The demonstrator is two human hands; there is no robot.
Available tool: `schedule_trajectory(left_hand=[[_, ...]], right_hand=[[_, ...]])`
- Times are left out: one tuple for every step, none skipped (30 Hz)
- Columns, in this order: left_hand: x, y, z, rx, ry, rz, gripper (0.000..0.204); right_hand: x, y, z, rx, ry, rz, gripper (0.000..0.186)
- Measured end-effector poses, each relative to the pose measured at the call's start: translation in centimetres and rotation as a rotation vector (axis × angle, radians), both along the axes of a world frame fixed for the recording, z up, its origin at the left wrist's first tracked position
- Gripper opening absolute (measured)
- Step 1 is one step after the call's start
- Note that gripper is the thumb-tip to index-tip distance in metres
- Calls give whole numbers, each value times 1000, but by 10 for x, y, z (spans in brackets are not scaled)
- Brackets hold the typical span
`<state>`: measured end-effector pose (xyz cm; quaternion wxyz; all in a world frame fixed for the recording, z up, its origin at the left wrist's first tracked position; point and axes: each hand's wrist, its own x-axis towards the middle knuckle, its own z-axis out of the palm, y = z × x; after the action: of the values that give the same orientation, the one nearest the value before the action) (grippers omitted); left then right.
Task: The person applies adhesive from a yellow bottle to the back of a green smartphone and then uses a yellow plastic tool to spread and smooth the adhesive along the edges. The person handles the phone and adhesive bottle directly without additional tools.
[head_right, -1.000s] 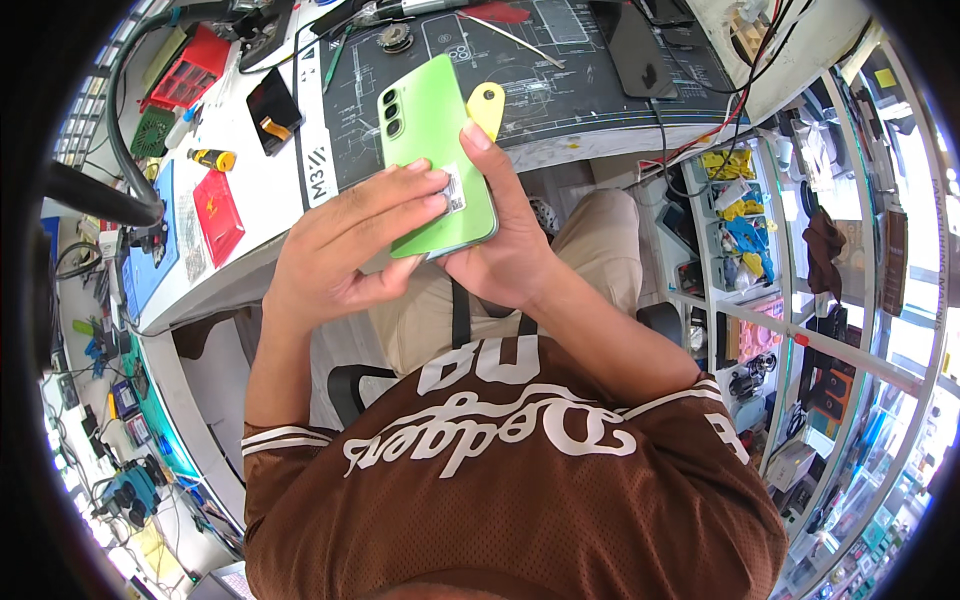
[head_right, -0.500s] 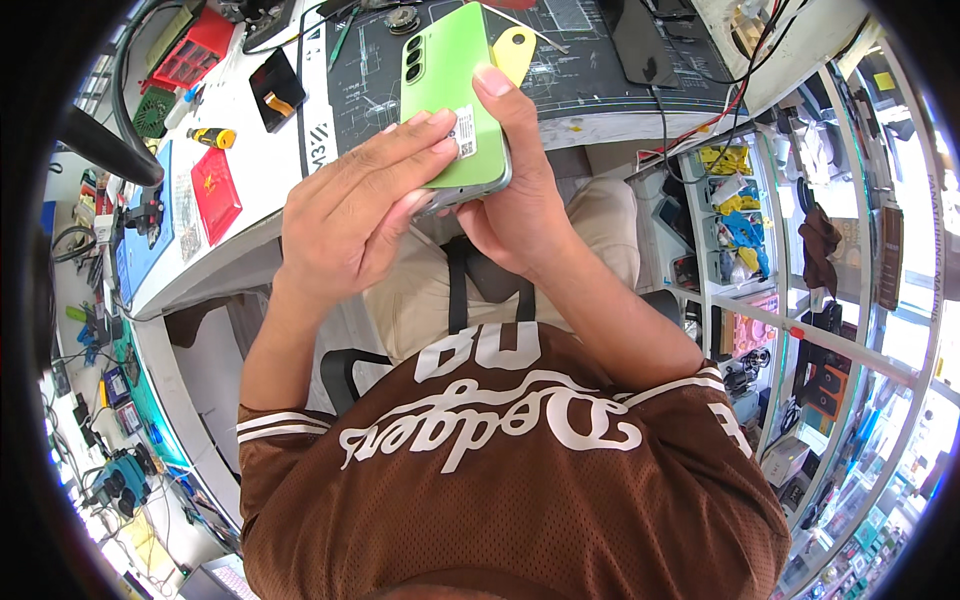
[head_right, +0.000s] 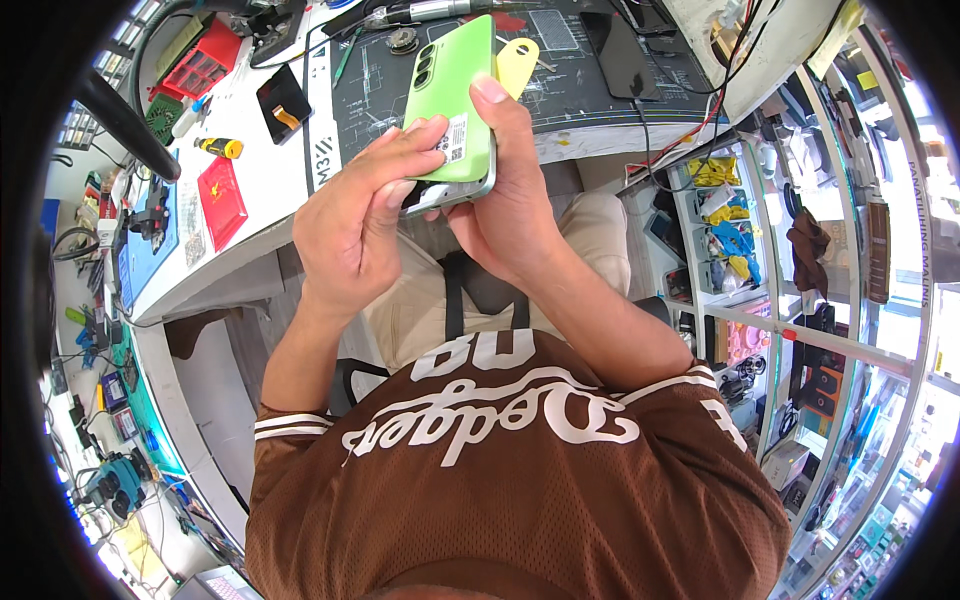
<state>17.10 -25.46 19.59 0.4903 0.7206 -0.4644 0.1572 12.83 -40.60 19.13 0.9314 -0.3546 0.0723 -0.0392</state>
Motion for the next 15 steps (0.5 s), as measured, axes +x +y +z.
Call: schedule_trajectory(left_hand=[[0,1,0,3,12,-5,23],[0,1,0,6,23,-11,27],[0,1,-1,-3,27,-11,27],[1,0,-3,-11,30,-11,28],[2,0,-4,-20,33,-11,28],[0,0,-5,-49,100,-4,25],[-1,0,-6,-79,167,4,22],[-3,-1,-7,-109,233,12,19],[-3,-2,-7,-125,265,13,19],[-4,-3,-8,-141,296,14,18],[-4,-3,-8,-157,328,15,17],[-1,-3,-9,-117,245,14,17],[3,-2,-10,-76,163,13,18],[8,-2,-11,-36,80,13,20],[12,-2,-8,-11,-25,17,23]], right_hand=[[0,0,1,-13,13,-3,59],[0,-3,-1,-18,-3,24,59],[0,-7,-4,-24,-19,51,60],[0,-10,-6,-31,-35,78,61],[0,-10,-6,-44,-15,65,60],[1,-9,-4,-56,5,56,59],[2,-9,-2,-68,25,46,58],[2,-9,-2,-72,41,50,58],[3,-9,-2,-76,55,53,57],[4,-9,-2,-81,69,57,56],[5,-9,-4,-73,67,71,57],[6,-11,-6,-68,65,80,57],[7,-13,-7,-63,63,89,58],[10,-13,-5,-67,84,58,59],[13,-11,-1,-68,105,29,60]])
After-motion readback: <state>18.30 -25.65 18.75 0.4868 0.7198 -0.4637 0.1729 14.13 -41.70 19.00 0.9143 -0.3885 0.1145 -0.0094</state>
